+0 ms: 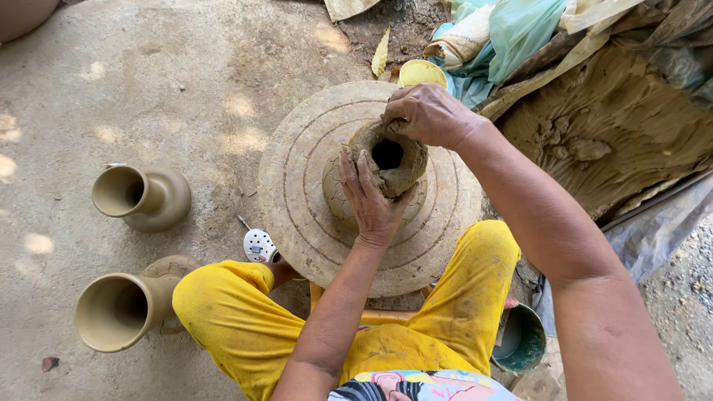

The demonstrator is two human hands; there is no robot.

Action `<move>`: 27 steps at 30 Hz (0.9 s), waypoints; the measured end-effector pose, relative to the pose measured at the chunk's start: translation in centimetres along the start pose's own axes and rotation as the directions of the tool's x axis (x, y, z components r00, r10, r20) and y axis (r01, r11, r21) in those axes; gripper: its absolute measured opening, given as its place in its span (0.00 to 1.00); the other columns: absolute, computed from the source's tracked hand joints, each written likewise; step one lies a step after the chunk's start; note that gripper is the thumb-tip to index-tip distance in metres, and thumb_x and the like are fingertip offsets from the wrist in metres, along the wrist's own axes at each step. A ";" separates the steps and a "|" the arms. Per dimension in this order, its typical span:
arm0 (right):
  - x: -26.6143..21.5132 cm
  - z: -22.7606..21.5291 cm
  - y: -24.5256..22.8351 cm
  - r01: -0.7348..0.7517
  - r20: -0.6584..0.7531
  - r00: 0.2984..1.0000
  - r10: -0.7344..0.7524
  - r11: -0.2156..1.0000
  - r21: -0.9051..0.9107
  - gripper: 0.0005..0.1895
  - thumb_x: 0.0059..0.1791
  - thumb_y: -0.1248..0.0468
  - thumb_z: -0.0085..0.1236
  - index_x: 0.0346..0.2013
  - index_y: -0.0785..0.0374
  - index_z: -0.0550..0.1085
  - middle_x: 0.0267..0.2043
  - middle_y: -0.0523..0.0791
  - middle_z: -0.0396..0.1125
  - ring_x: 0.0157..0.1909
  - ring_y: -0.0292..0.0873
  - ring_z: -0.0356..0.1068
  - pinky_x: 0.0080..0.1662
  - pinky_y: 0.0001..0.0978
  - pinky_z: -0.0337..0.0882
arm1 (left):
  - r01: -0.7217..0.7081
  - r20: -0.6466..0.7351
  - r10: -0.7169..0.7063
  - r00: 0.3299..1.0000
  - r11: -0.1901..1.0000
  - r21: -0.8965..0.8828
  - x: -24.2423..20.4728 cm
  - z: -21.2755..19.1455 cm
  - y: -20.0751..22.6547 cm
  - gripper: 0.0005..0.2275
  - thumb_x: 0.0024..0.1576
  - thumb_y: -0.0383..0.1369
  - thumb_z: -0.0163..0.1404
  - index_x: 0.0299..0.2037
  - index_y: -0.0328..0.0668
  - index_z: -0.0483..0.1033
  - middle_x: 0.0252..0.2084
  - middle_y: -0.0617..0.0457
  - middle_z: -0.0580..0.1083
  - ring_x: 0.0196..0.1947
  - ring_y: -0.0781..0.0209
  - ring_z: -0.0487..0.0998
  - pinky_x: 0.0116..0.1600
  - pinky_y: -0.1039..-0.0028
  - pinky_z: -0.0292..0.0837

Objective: The person forms a clay pot by pressing a long piece of clay onto a spinning pottery wheel, shaping the walls by hand, and smoothing the surface with their fingers. They then use a wet cloth to refine the top rim of the cylinder.

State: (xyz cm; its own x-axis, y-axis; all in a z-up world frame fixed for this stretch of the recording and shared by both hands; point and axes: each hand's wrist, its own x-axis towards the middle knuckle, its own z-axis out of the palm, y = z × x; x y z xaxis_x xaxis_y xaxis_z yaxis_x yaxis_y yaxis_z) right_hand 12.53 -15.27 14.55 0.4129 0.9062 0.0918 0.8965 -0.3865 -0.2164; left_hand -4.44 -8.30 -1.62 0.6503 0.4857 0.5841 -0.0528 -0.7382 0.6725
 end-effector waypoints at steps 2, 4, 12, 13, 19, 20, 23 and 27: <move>-0.5 -0.2 0.0 0.019 -0.011 1.000 -0.019 0.999 -0.031 0.09 0.44 0.65 0.64 0.39 0.63 0.79 0.39 0.49 0.74 0.42 0.52 0.75 0.48 0.44 0.74 | 0.024 -0.015 -0.024 1.000 1.000 0.008 -0.2 0.5 -0.2 0.53 0.46 0.55 0.68 0.74 0.38 0.46 0.76 0.30 0.46 0.77 0.29 0.47 0.77 0.39 0.48; -1.1 -0.3 0.0 0.032 -0.028 0.999 -0.033 0.999 -0.029 0.06 0.46 0.64 0.65 0.37 0.62 0.79 0.38 0.49 0.74 0.43 0.52 0.75 0.50 0.45 0.74 | 0.019 -0.016 -0.019 1.000 1.000 -0.005 -0.2 0.6 -0.4 0.53 0.45 0.54 0.68 0.73 0.38 0.46 0.76 0.30 0.46 0.77 0.29 0.47 0.77 0.39 0.47; -2.9 -0.9 -0.7 -0.068 0.010 0.998 0.069 0.995 -0.068 0.09 0.44 0.69 0.61 0.39 0.61 0.79 0.40 0.48 0.74 0.46 0.53 0.74 0.49 0.46 0.73 | 0.016 -0.020 -0.016 1.000 1.000 -0.003 0.0 0.5 -0.2 0.54 0.44 0.54 0.69 0.74 0.39 0.45 0.75 0.29 0.46 0.77 0.30 0.46 0.78 0.39 0.46; -3.1 -1.0 -1.1 -0.091 0.012 0.996 0.093 0.990 -0.108 0.12 0.41 0.70 0.60 0.40 0.61 0.80 0.41 0.49 0.74 0.45 0.53 0.74 0.48 0.46 0.73 | 0.016 -0.017 -0.016 1.000 1.000 -0.007 0.0 0.4 -0.2 0.55 0.44 0.55 0.69 0.74 0.38 0.44 0.75 0.29 0.46 0.77 0.29 0.46 0.77 0.39 0.46; -5.2 -2.4 -3.3 -0.329 0.474 0.865 0.166 0.900 0.286 0.08 0.44 0.67 0.64 0.38 0.54 0.83 0.36 0.38 0.77 0.36 0.31 0.77 0.45 0.30 0.77 | -0.011 -0.026 0.011 1.000 1.000 0.007 0.5 0.4 -0.2 0.59 0.43 0.58 0.67 0.76 0.42 0.39 0.77 0.31 0.44 0.79 0.33 0.43 0.79 0.41 0.44; -5.7 -2.2 -3.8 -0.329 0.474 0.864 0.167 0.901 0.283 0.08 0.44 0.67 0.64 0.38 0.54 0.83 0.36 0.38 0.77 0.36 0.31 0.77 0.45 0.30 0.77 | -0.019 -0.021 0.019 1.000 1.000 -0.019 0.5 0.4 -0.1 0.61 0.42 0.60 0.66 0.77 0.44 0.36 0.78 0.33 0.43 0.80 0.35 0.42 0.80 0.41 0.44; -7.1 -1.8 -5.3 -0.201 0.239 0.965 0.105 0.882 0.427 0.05 0.43 0.71 0.65 0.32 0.61 0.81 0.33 0.40 0.75 0.32 0.36 0.71 0.36 0.32 0.75 | -0.122 -0.040 0.116 0.992 0.960 -0.251 0.3 -0.7 -0.9 0.63 0.40 0.63 0.62 0.79 0.52 0.29 0.81 0.36 0.38 0.83 0.39 0.37 0.85 0.43 0.39; -5.4 -0.5 -6.2 -0.216 0.025 0.959 0.282 0.674 0.707 0.09 0.42 0.72 0.66 0.34 0.66 0.73 0.43 0.41 0.66 0.39 0.33 0.69 0.41 0.24 0.78 | 0.040 0.061 -0.023 0.998 0.953 -0.301 -0.6 -1.9 -1.8 0.61 0.46 0.67 0.61 0.79 0.51 0.29 0.81 0.36 0.38 0.82 0.37 0.37 0.83 0.45 0.43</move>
State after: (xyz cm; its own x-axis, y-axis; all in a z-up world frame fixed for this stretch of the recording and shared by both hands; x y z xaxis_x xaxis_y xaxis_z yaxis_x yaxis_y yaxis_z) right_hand 4.82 -17.84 15.91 0.6448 0.7643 0.0032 0.4014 -0.3351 -0.8524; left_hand -6.15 -6.32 -2.32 0.6961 0.4732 0.5400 -0.2526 -0.5426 0.8011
